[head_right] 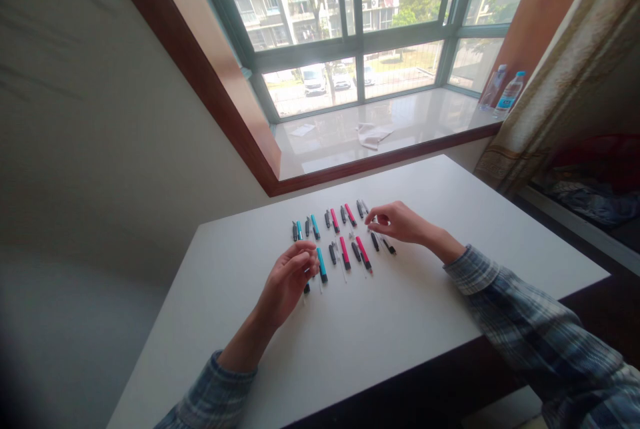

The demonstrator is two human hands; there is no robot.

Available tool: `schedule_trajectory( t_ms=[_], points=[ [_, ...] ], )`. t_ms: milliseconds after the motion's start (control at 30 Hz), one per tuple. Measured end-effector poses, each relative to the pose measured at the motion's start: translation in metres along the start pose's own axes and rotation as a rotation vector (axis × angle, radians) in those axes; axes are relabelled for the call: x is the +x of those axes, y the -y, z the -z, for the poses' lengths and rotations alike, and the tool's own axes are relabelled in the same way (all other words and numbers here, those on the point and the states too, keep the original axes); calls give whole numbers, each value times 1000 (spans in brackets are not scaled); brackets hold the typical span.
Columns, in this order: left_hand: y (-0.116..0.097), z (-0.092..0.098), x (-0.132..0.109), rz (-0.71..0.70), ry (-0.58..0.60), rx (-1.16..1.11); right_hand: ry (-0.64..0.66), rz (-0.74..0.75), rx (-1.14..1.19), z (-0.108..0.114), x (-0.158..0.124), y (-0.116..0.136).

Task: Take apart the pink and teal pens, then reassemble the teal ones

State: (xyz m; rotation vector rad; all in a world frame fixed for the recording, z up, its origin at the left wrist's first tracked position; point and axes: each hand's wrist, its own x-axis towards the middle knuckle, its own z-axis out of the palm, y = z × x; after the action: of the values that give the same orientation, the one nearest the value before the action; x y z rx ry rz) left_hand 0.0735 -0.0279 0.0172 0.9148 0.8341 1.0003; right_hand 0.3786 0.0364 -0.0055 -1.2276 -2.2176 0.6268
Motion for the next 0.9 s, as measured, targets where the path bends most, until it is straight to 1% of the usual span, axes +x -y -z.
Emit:
schedule_trajectory(
  t_ms=[100,167,333,567,833,900],
  points=[
    [2,1,0,4,13,-8,-66,-8,-7,-8,2,-2],
    [2,2,0,7,14,-8,-84,-12,-11,-13,3,-4],
    [1,0,-1,3,7,-3,-54,-22,3,-17,5,-9],
    [1,2,-1,-3,28,-6,-23,-45,17,-15,5,-15],
    [2,4,-1,-4,34,3,-34,-6,21,-10,3,-2],
    [1,4,-1,1,34,4,2,3,0,-8,2,2]
  ],
)
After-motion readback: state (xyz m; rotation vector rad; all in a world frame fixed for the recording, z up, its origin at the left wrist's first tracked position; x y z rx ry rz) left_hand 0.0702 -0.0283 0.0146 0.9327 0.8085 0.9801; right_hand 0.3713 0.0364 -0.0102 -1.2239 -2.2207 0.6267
